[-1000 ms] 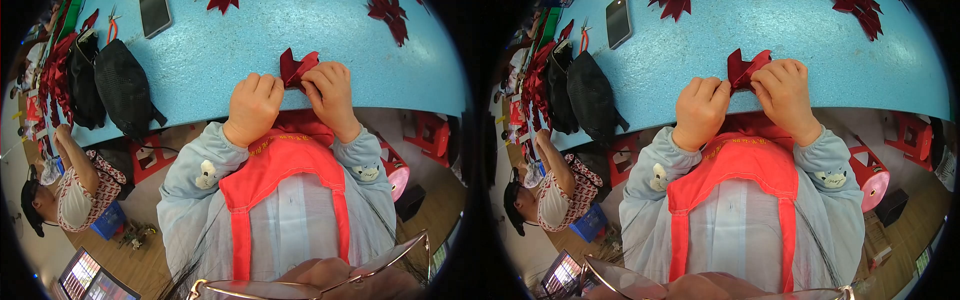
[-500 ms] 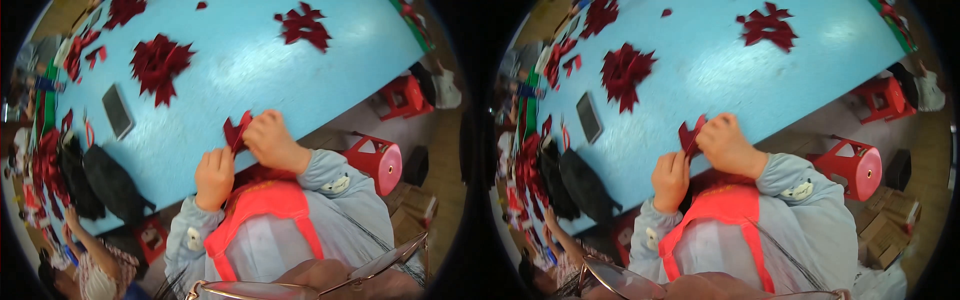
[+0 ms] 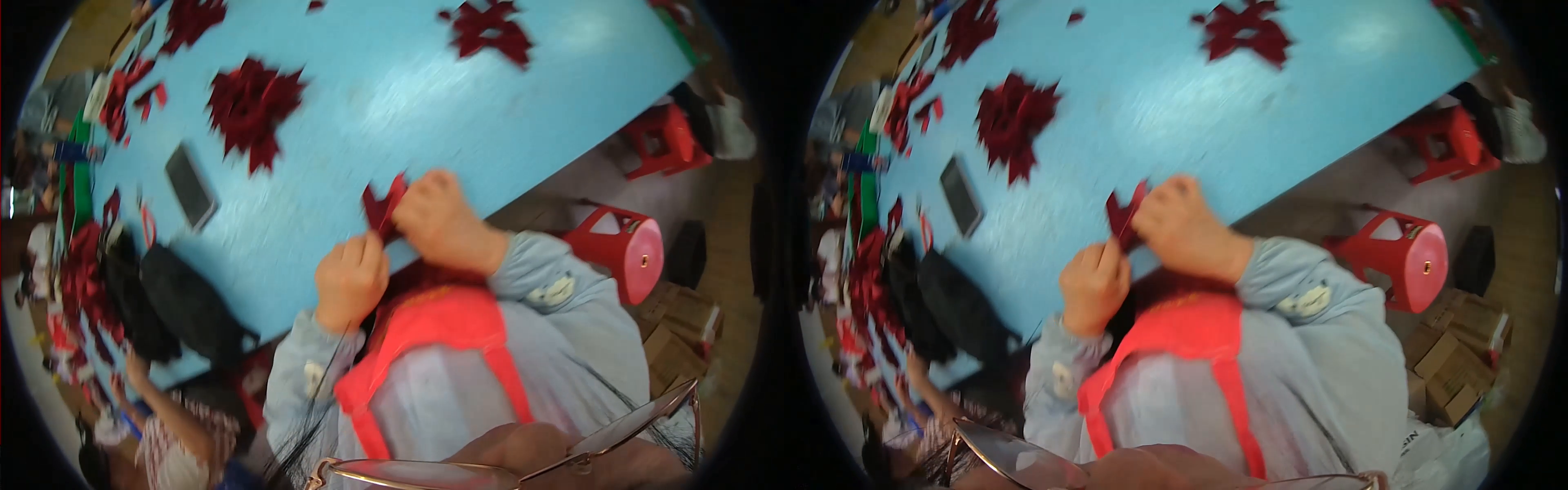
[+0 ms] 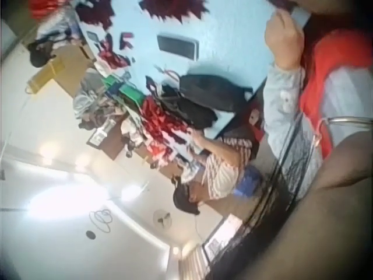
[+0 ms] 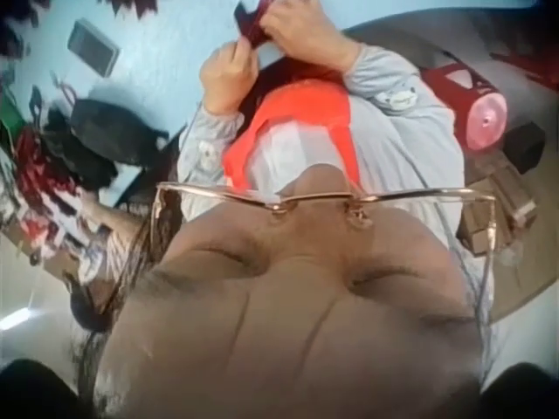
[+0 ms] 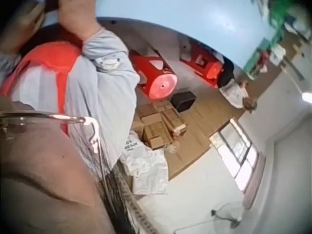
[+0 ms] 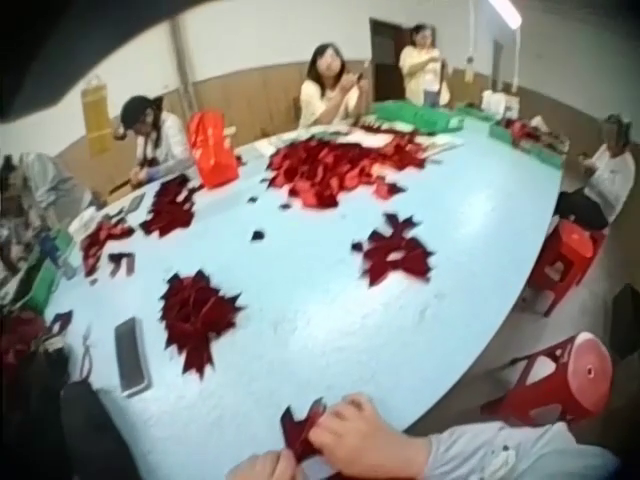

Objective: Assembling and finishing decorative fabric bows by hand at a workbench.

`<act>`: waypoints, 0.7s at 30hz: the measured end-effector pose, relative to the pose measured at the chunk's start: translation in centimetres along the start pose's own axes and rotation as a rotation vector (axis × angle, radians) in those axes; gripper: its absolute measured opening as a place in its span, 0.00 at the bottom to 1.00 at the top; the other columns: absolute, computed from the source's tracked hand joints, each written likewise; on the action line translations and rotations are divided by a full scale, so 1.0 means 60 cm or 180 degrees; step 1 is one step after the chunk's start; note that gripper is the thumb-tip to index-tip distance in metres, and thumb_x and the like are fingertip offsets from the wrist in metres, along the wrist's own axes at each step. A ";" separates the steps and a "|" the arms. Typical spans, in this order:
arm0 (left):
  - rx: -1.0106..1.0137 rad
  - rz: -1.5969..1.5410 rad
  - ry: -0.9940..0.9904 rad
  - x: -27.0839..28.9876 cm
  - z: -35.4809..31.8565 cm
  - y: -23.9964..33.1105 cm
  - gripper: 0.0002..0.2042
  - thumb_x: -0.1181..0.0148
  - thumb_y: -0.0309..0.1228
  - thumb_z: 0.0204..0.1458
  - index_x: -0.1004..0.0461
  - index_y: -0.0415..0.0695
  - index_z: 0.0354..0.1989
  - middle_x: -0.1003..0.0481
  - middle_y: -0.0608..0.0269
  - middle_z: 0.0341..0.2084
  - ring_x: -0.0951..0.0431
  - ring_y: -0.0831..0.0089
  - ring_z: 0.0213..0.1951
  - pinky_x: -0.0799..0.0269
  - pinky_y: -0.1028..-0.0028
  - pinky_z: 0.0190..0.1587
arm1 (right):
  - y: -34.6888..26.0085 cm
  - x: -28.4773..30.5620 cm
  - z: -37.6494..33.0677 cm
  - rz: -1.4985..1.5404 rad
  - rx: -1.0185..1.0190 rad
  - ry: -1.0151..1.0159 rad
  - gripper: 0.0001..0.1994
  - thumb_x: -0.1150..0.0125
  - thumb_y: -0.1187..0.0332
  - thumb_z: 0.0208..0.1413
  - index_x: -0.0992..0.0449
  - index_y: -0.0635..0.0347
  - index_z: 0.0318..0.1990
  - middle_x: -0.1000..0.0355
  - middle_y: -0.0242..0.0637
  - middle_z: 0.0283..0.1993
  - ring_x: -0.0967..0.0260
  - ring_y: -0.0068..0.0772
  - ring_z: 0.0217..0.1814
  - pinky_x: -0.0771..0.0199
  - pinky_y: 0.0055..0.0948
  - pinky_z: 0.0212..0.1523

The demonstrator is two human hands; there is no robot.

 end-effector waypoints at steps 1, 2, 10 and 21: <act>-0.0021 -0.0143 -0.0001 -0.004 0.001 -0.004 0.06 0.42 0.26 0.41 0.28 0.43 0.29 0.34 0.63 0.19 0.32 0.68 0.19 0.36 0.70 0.19 | 0.001 0.006 -0.001 -0.0006 -0.0040 -0.0029 0.08 0.43 0.73 0.40 0.32 0.56 0.30 0.35 0.35 0.33 0.37 0.39 0.41 0.43 0.43 0.50; -0.0013 -0.0239 0.0007 0.000 0.005 -0.004 0.05 0.42 0.26 0.40 0.29 0.44 0.28 0.35 0.63 0.19 0.31 0.67 0.19 0.36 0.69 0.19 | -0.001 0.012 0.000 0.0065 -0.0086 0.0035 0.08 0.43 0.74 0.40 0.32 0.56 0.31 0.36 0.35 0.33 0.38 0.39 0.42 0.43 0.43 0.50; 0.0191 -0.0389 0.0013 -0.008 0.008 -0.007 0.07 0.41 0.21 0.37 0.27 0.42 0.28 0.33 0.63 0.18 0.30 0.66 0.19 0.36 0.69 0.20 | 0.004 0.010 0.010 0.0269 -0.0167 0.0007 0.07 0.44 0.76 0.44 0.32 0.57 0.32 0.36 0.34 0.33 0.38 0.39 0.43 0.44 0.41 0.52; 0.0140 -0.0338 0.0091 -0.011 -0.004 -0.007 0.08 0.41 0.20 0.36 0.27 0.40 0.28 0.33 0.62 0.18 0.30 0.66 0.19 0.35 0.70 0.20 | -0.003 0.006 0.001 0.0302 -0.0227 0.0055 0.06 0.44 0.76 0.45 0.31 0.57 0.32 0.35 0.35 0.34 0.37 0.39 0.44 0.43 0.41 0.53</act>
Point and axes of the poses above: each hand's wrist, its own z-axis towards the middle knuckle, its own x-axis out of the back of the hand, y = z × x, the point moved 1 cm from there along z, towards the middle knuckle
